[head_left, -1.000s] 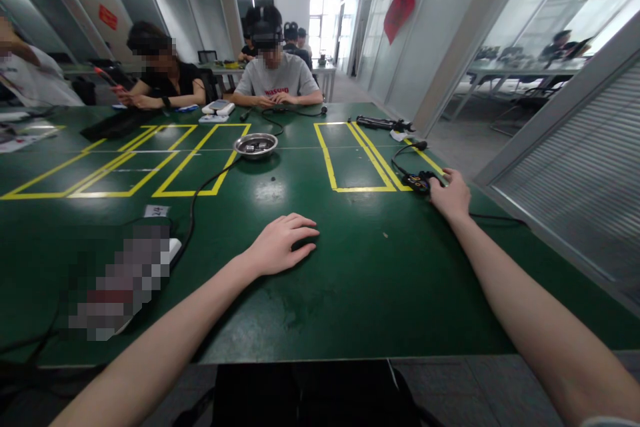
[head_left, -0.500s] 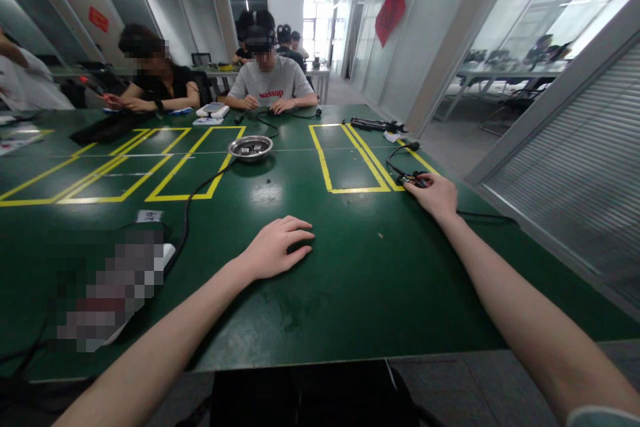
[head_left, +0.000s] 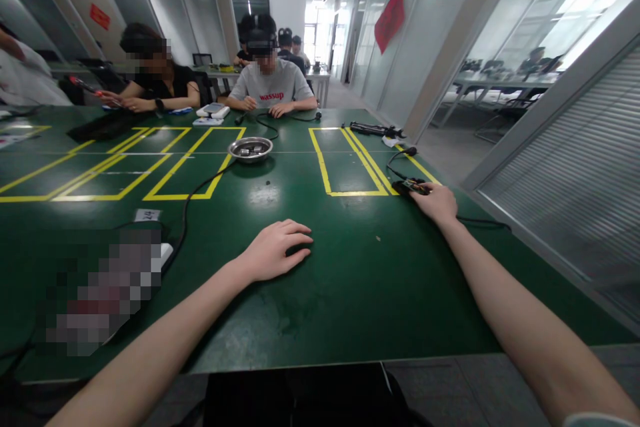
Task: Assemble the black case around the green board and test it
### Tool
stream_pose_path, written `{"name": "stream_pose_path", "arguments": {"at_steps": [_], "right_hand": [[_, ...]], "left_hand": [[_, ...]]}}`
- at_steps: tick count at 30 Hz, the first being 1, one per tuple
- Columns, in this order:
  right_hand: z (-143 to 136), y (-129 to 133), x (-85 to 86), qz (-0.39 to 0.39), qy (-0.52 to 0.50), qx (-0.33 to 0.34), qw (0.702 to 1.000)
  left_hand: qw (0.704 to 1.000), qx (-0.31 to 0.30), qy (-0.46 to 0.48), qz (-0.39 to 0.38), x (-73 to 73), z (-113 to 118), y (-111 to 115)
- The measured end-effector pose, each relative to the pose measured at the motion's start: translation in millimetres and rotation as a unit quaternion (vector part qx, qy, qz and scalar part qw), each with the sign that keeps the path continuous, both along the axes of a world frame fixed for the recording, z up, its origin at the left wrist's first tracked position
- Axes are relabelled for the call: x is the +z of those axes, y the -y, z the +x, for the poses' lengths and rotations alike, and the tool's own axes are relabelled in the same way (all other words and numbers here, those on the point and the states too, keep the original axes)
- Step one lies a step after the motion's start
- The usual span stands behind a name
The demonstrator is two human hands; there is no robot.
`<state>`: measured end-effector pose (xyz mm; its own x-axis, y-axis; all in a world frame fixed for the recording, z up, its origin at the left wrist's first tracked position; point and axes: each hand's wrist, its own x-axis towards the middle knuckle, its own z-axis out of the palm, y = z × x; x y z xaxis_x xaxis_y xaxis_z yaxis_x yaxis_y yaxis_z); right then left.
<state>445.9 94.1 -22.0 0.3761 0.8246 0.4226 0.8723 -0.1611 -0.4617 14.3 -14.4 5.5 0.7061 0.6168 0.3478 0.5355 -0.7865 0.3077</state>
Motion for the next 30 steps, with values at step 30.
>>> {"name": "stream_pose_path", "arguments": {"at_steps": [30], "right_hand": [[-171.1, 94.6, 17.9, -0.048, -0.119, 0.601, 0.789]], "left_hand": [[0.998, -0.034, 0.020, -0.044, 3.4, 0.6, 5.6]]}}
